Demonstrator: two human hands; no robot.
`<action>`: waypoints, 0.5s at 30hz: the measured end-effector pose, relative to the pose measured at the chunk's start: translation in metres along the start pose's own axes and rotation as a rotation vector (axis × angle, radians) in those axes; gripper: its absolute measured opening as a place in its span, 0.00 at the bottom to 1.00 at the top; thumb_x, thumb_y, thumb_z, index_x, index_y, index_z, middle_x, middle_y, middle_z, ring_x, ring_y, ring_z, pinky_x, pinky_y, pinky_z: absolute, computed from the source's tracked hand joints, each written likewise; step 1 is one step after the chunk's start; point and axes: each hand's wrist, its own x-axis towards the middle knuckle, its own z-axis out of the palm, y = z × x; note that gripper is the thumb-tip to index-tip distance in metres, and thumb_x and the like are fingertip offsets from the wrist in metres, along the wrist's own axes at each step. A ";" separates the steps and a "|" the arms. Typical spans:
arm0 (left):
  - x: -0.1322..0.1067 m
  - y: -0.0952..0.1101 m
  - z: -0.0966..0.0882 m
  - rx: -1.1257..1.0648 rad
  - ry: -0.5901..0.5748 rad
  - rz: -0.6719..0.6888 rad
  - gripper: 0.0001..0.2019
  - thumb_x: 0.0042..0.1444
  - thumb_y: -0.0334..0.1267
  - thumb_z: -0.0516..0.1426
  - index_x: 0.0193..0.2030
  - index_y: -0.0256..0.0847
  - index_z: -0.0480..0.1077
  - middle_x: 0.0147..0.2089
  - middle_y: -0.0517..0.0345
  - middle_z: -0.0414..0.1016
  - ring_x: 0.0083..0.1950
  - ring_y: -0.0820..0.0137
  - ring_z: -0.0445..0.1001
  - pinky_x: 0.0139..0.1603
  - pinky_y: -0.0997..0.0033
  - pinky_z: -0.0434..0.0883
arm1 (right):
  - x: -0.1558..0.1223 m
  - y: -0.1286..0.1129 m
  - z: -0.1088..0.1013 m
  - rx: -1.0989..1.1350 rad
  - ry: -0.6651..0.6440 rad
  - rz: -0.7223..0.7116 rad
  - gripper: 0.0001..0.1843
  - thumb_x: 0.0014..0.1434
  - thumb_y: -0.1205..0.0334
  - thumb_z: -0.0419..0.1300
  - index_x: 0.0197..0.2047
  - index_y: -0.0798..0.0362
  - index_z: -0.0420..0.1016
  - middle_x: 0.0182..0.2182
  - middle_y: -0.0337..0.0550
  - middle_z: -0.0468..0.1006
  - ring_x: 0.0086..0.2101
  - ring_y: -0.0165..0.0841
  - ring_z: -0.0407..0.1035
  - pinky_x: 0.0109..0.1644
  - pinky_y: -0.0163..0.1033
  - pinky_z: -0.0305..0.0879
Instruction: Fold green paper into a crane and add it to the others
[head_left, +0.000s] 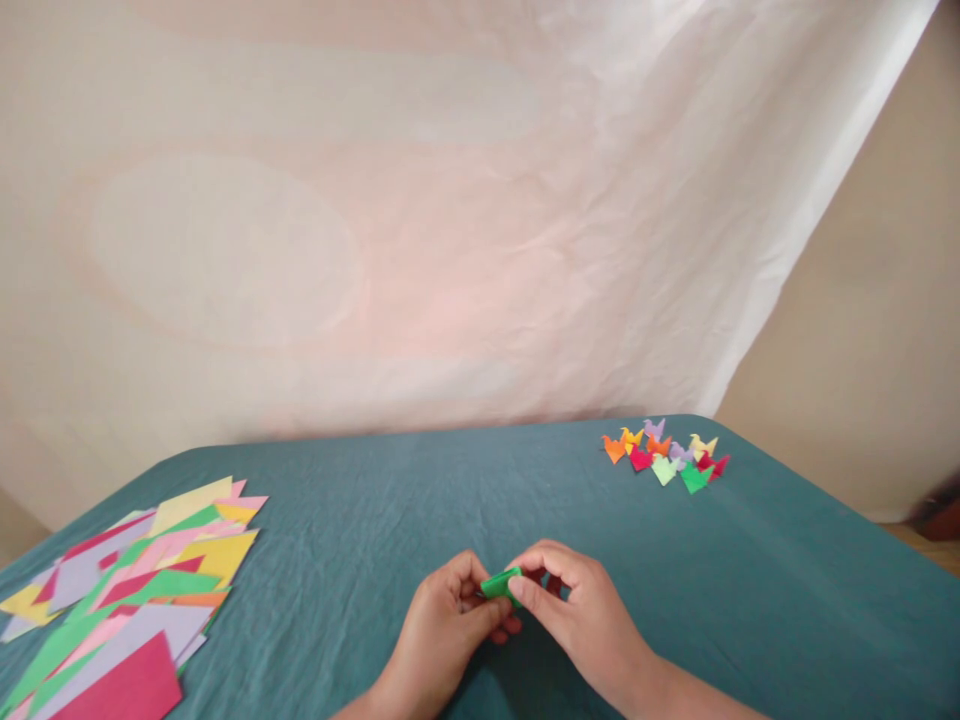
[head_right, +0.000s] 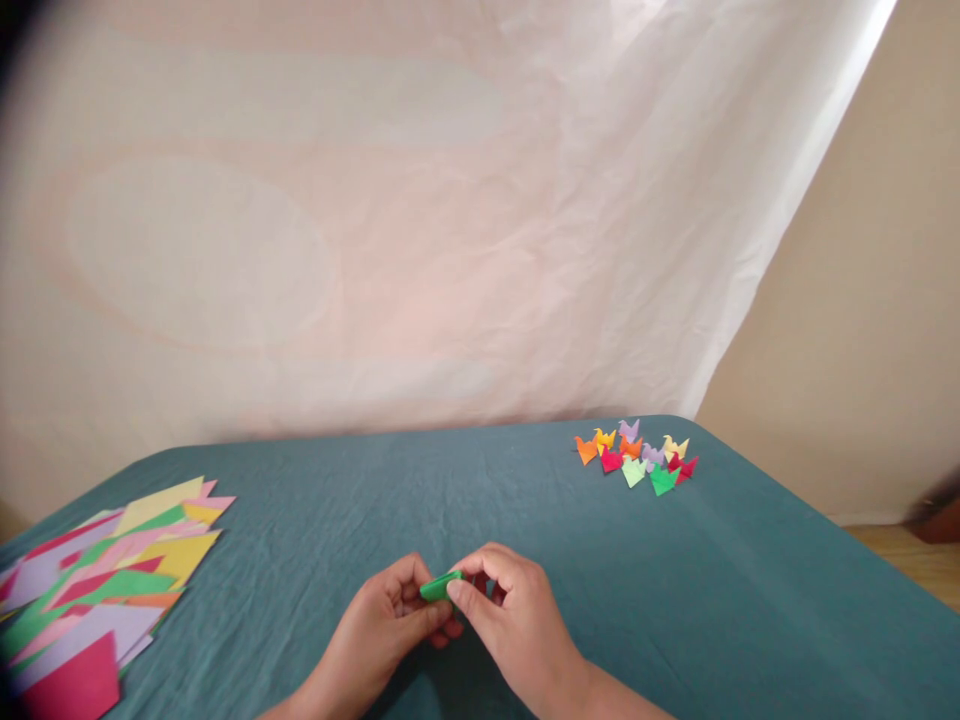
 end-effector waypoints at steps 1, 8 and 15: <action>0.000 0.000 0.000 0.007 0.000 0.001 0.12 0.48 0.36 0.62 0.26 0.40 0.60 0.24 0.58 0.76 0.28 0.68 0.75 0.30 0.72 0.68 | 0.000 -0.001 0.000 -0.001 0.001 -0.006 0.06 0.59 0.62 0.59 0.33 0.51 0.77 0.28 0.38 0.75 0.29 0.30 0.67 0.32 0.33 0.60; -0.001 0.005 0.002 0.064 0.016 -0.006 0.11 0.48 0.34 0.61 0.25 0.40 0.60 0.23 0.59 0.75 0.26 0.70 0.73 0.28 0.74 0.66 | -0.002 -0.002 0.001 0.000 0.017 -0.041 0.08 0.60 0.62 0.57 0.35 0.51 0.79 0.29 0.40 0.76 0.28 0.30 0.67 0.30 0.33 0.59; -0.001 0.001 0.002 0.011 -0.033 -0.021 0.12 0.48 0.36 0.62 0.26 0.40 0.60 0.24 0.58 0.76 0.27 0.69 0.74 0.29 0.73 0.66 | -0.001 -0.002 0.000 0.010 0.012 -0.069 0.08 0.61 0.63 0.57 0.34 0.52 0.78 0.30 0.40 0.75 0.30 0.30 0.67 0.32 0.33 0.60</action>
